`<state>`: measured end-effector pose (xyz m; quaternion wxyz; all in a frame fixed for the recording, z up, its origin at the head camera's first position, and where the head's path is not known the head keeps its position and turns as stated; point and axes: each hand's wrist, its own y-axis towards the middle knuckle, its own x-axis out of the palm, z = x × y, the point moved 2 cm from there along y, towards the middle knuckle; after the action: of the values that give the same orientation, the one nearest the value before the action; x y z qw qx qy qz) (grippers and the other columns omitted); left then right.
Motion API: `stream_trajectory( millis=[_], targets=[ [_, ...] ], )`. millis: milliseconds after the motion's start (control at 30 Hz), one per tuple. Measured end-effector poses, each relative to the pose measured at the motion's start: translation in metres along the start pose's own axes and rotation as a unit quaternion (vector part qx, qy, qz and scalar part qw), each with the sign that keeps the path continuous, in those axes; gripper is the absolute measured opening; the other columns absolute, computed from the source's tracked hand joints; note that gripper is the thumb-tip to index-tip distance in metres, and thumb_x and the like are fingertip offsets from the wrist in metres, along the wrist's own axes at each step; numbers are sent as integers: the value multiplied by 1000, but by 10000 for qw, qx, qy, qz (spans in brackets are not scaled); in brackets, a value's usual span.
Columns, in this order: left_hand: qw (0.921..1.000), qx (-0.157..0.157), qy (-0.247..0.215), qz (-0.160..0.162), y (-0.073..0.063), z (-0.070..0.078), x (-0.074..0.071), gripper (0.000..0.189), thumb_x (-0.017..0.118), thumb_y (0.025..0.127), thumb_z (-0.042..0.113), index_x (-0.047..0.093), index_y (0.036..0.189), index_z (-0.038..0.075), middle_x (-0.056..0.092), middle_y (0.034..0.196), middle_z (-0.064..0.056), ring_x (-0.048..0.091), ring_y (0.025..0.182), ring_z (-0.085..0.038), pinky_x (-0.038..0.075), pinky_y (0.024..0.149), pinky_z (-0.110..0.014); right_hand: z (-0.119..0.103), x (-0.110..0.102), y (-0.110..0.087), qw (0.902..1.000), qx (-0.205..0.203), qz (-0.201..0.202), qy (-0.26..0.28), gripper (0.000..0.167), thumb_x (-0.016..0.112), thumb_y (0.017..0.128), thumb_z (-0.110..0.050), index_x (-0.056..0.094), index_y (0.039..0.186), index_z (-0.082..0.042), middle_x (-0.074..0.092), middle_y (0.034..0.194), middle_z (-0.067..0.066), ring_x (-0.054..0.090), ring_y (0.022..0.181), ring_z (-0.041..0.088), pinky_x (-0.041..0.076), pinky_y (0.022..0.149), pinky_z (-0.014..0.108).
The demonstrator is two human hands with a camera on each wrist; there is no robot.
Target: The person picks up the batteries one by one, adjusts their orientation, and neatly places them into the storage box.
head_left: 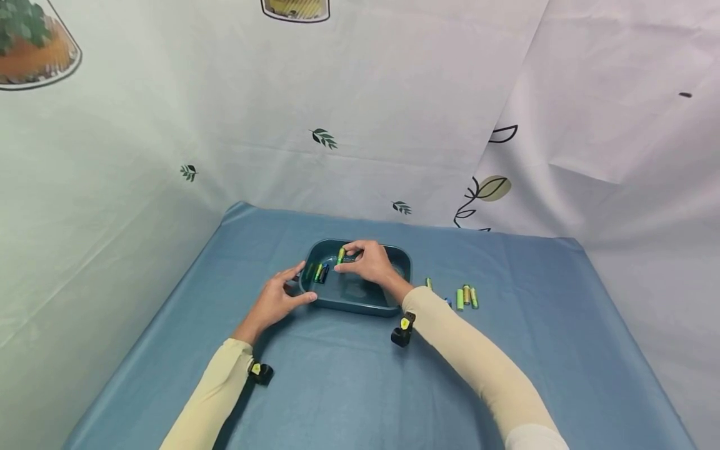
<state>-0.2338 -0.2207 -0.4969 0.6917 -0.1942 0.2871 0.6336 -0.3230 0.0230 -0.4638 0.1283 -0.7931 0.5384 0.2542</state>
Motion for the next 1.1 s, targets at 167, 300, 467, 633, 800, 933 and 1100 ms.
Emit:
stream_trajectory(
  millis=[167, 300, 467, 633, 800, 933, 1100],
  targets=[
    [10000, 12, -64, -4, 1, 1, 0, 90, 84, 85, 44, 41, 158, 14, 43, 157, -22, 59, 119, -37, 52, 93, -54, 1, 4, 2, 9999, 140, -15, 68, 48, 91, 80, -31, 75, 121, -12, 72, 112, 4, 65, 90, 17, 55, 74, 31],
    [9999, 17, -99, -23, 1, 1, 1, 90, 84, 85, 44, 41, 158, 14, 42, 157, -21, 58, 122, -37, 52, 94, -53, 2, 7, 4, 9997, 190, -87, 106, 50, 91, 80, -31, 74, 123, -12, 71, 112, 5, 65, 96, 19, 56, 78, 33],
    [9999, 26, -117, -23, 1, 1, 1, 91, 84, 84, 46, 41, 159, 15, 42, 158, -20, 57, 125, -38, 52, 95, -54, 3, 13, 7, 9997, 196, -158, 11, 51, 91, 80, -32, 74, 123, -11, 71, 112, 5, 66, 96, 19, 57, 80, 34],
    [9999, 84, -112, -23, 1, 0, 1, 91, 83, 84, 47, 41, 159, 15, 42, 158, -20, 58, 122, -37, 52, 94, -54, 2, 20, 10, 9989, 152, -300, -336, 51, 90, 81, -32, 73, 125, -12, 71, 113, 5, 65, 99, 19, 56, 81, 34],
    [9999, 73, -117, -42, 0, 0, 0, 91, 83, 84, 47, 41, 159, 15, 42, 158, -21, 58, 121, -37, 52, 93, -53, 4, 27, 10, 9971, 123, -436, -617, 51, 89, 82, -35, 73, 125, -12, 71, 112, 4, 65, 100, 19, 56, 84, 36],
    [9999, 23, -158, -50, -1, 0, 0, 91, 83, 84, 47, 40, 159, 16, 41, 158, -21, 58, 121, -38, 52, 94, -54, 6, 31, 9, 9960, 78, -517, -727, 51, 90, 81, -35, 73, 123, -11, 71, 110, 4, 65, 98, 19, 56, 85, 36],
    [9999, 8, -160, -15, -2, -1, 1, 91, 83, 85, 45, 40, 159, 16, 41, 159, -20, 58, 121, -38, 52, 94, -54, 6, 35, 8, 9943, 99, -616, -860, 50, 90, 79, -35, 74, 120, -11, 71, 108, 3, 65, 97, 17, 56, 86, 36]
  ],
)
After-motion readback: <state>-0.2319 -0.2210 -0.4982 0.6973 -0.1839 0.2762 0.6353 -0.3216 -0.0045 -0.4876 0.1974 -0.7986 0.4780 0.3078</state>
